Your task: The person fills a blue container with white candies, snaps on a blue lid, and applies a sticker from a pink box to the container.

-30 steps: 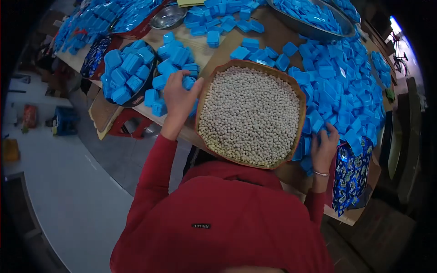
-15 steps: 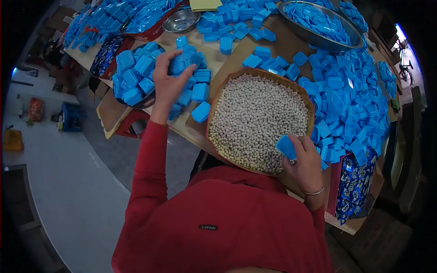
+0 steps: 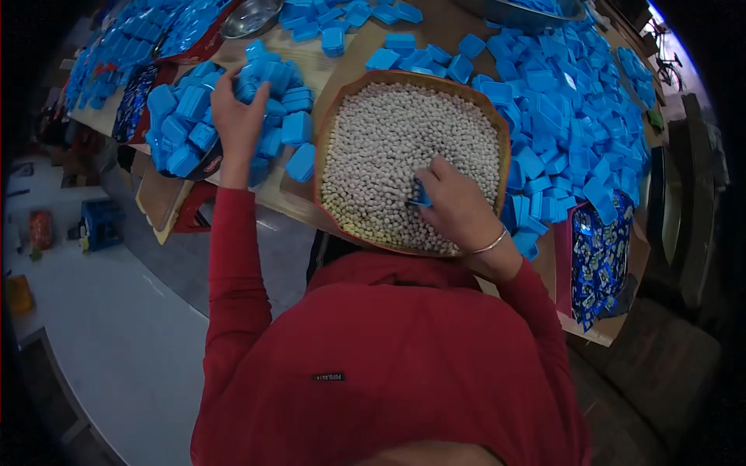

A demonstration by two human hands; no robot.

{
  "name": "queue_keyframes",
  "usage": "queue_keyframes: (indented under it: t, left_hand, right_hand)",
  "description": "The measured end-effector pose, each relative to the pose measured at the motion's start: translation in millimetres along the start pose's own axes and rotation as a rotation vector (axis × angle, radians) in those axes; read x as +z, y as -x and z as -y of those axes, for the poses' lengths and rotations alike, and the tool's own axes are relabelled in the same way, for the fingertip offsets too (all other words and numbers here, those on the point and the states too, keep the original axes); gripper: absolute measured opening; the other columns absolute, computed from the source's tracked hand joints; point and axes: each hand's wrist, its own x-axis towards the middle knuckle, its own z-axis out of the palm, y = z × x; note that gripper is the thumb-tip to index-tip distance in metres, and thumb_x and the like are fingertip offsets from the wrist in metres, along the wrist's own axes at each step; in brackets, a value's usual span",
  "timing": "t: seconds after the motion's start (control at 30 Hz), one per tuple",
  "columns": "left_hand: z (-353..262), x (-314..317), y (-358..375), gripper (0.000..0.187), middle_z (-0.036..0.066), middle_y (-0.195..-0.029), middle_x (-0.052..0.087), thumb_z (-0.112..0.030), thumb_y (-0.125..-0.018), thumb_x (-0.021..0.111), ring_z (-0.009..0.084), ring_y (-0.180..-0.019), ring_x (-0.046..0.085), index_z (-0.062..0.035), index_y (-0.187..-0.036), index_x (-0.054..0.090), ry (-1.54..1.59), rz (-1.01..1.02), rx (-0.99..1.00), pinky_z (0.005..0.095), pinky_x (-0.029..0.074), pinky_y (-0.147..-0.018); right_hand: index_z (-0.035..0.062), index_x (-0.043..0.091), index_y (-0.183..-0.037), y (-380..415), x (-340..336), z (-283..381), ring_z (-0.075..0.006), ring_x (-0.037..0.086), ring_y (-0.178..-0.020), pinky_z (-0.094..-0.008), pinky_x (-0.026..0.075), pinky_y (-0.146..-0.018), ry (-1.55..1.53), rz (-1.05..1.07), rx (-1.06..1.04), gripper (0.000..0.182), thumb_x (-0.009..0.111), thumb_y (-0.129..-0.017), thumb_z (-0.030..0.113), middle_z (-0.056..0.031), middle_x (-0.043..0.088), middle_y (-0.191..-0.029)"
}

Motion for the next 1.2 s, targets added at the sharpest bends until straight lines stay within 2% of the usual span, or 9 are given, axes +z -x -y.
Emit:
queue_keyframes:
  t: [0.2, 0.4, 0.5, 0.63, 0.7, 0.8, 0.9, 0.97, 1.2]
  left_hand:
    - [43, 18, -1, 0.049, 0.022, -0.106, 0.062, -0.033, -0.083, 0.069, 0.0343, -0.101, 0.059, 0.0018, -0.116, 0.057, 0.0, 0.085, -0.026, 0.0412, 0.046, -0.087]
    - [18, 0, 10, 0.041, 0.017, -0.109, 0.06, -0.029, -0.085, 0.067, 0.0328, -0.097, 0.057, -0.0018, -0.114, 0.059, -0.341, -0.1, 0.229, 0.0421, 0.044, -0.088]
    - [-28, -20, 32, 0.035, 0.014, -0.114, 0.058, -0.025, -0.088, 0.065, 0.0262, -0.097, 0.058, -0.0035, -0.115, 0.059, 0.02, -0.069, 0.058, 0.0357, 0.046, -0.084]
    - [-129, -20, 86, 0.031, 0.007, -0.112, 0.06, -0.017, -0.093, 0.055, 0.0158, -0.1, 0.058, -0.0042, -0.122, 0.055, 1.12, 0.662, -0.6, 0.0271, 0.049, -0.083]
    - [-154, -8, 110, 0.029, 0.004, -0.107, 0.06, -0.012, -0.093, 0.053, 0.0083, -0.095, 0.056, -0.0048, -0.121, 0.055, 1.349, 0.878, -0.845, 0.0248, 0.048, -0.078]
    - [-138, 14, 125, 0.028, 0.004, -0.106, 0.06, -0.012, -0.095, 0.05, 0.0127, -0.098, 0.059, -0.004, -0.121, 0.054, 1.275, 0.889, -0.76, 0.0291, 0.053, -0.08]
    - [-123, 10, 122, 0.023, 0.004, -0.105, 0.062, -0.01, -0.094, 0.05, 0.0119, -0.091, 0.062, -0.003, -0.114, 0.058, 1.216, 0.842, -0.801, 0.0263, 0.055, -0.074]
    - [-123, 4, 119, 0.023, 0.005, -0.107, 0.063, -0.008, -0.093, 0.05, 0.012, -0.091, 0.062, -0.0023, -0.114, 0.058, 1.194, 0.876, -0.885, 0.0262, 0.055, -0.074]
    - [-134, -6, 122, 0.028, 0.006, -0.11, 0.06, -0.003, -0.089, 0.053, 0.0114, -0.1, 0.058, 0.0004, -0.117, 0.057, 1.039, 0.899, -0.7, 0.0254, 0.048, -0.086]
  right_hand:
    - [0.0043, 0.056, -0.114, 22, 1, -18, -0.0304, 0.056, -0.1, -0.0356, 0.046, -0.084, -0.667, -0.186, 0.087, 0.046, 0.071, -0.071, 0.008, -0.0126, 0.052, -0.103]
    - [0.0034, 0.057, -0.116, 26, -1, -14, -0.0247, 0.055, -0.106, -0.0319, 0.045, -0.091, -0.676, -0.215, 0.091, 0.049, 0.072, -0.07, 0.001, -0.0102, 0.053, -0.11]
    - [0.0037, 0.057, -0.117, 24, -4, -15, -0.027, 0.055, -0.105, -0.0331, 0.045, -0.09, -0.579, -0.239, 0.075, 0.049, 0.073, -0.07, 0.003, -0.0115, 0.053, -0.11]
    - [0.0051, 0.056, -0.118, 13, -3, -3, -0.0306, 0.056, -0.102, -0.0361, 0.047, -0.086, -0.571, -0.256, 0.006, 0.049, 0.073, -0.072, 0.008, -0.0133, 0.053, -0.109]
    - [0.0061, 0.055, -0.119, 6, 1, 2, -0.0322, 0.058, -0.098, -0.0371, 0.049, -0.082, -0.534, -0.267, -0.046, 0.049, 0.073, -0.073, 0.013, -0.0142, 0.053, -0.107]
    - [0.007, 0.058, -0.116, 10, -13, 0, -0.0312, 0.059, -0.096, -0.0379, 0.05, -0.08, -0.638, -0.189, -0.002, 0.044, 0.073, -0.075, 0.015, -0.0134, 0.055, -0.103]
    - [0.0078, 0.063, -0.096, 22, -2, -29, -0.0265, 0.059, -0.091, -0.0374, 0.052, -0.073, 0.157, -0.281, 0.11, 0.019, 0.059, -0.077, 0.01, -0.0097, 0.058, -0.096]
    - [0.0069, 0.062, -0.086, 23, 14, -38, -0.0265, 0.059, -0.088, -0.0368, 0.052, -0.072, 0.261, -0.199, 0.101, 0.012, 0.054, -0.076, 0.01, -0.0094, 0.057, -0.092]
    - [0.0061, 0.06, -0.077, 17, 12, -56, -0.0298, 0.06, -0.083, -0.0386, 0.051, -0.072, 0.019, -0.211, 0.106, 0.007, 0.055, -0.078, 0.011, -0.0114, 0.057, -0.083]
